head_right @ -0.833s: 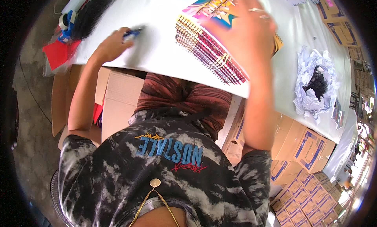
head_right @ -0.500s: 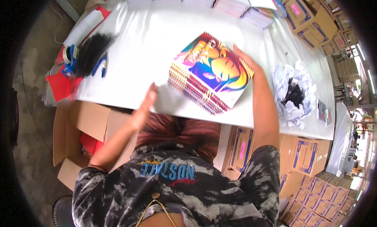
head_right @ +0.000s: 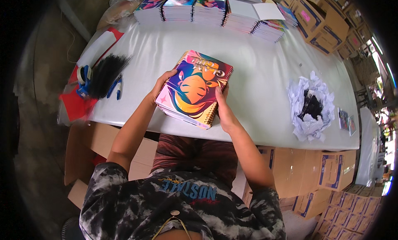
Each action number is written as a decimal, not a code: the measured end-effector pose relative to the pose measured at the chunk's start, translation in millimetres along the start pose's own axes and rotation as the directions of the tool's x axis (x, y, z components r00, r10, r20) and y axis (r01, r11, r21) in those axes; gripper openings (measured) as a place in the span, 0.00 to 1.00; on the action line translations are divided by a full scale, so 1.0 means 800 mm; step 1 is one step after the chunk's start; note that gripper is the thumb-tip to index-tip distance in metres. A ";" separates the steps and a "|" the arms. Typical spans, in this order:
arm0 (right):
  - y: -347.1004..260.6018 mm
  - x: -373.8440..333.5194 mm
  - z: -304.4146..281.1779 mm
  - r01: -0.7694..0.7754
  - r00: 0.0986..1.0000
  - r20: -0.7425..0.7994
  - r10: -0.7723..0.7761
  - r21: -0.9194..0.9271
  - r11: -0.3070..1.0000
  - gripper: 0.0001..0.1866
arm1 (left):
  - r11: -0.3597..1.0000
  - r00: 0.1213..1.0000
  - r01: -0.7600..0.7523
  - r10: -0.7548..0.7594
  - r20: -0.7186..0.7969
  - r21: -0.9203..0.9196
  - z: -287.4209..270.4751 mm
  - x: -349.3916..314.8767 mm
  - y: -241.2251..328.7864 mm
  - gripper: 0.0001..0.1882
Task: The person assembles spiral-bound notebooks by inserting metal spirals into pre-punched holes and crimping them with pliers. They handle multiple notebooks one at a time, align the spirals, and secure them before stacking the finished units and placing them into a cardboard box.
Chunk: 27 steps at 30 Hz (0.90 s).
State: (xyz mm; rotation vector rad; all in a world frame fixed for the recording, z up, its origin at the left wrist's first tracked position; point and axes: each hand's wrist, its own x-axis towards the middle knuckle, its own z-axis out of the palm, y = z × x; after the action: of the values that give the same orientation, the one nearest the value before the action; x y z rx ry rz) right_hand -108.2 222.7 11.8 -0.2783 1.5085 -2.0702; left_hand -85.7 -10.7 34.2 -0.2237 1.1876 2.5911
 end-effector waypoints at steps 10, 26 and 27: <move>-0.006 0.002 0.007 -0.021 0.998 0.057 0.018 0.056 0.998 0.51 | 0.996 0.995 -0.058 0.052 -0.090 -0.065 -0.009 -0.011 -0.023 0.27; 0.071 -0.035 0.015 0.449 0.893 -0.013 -0.450 0.079 0.890 0.46 | 0.976 0.986 -0.163 0.157 -0.054 -0.142 -0.034 -0.027 -0.060 0.40; 0.072 -0.038 0.018 0.467 0.884 -0.017 -0.467 0.075 0.881 0.48 | 0.972 0.986 -0.162 0.155 -0.055 -0.171 -0.034 -0.028 -0.060 0.40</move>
State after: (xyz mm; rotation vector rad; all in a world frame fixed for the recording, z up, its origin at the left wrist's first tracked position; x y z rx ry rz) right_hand -58.3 215.6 -31.6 -0.6728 1.4583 -2.4904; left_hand -48.4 -5.8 -12.5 -0.2273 1.0297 2.8468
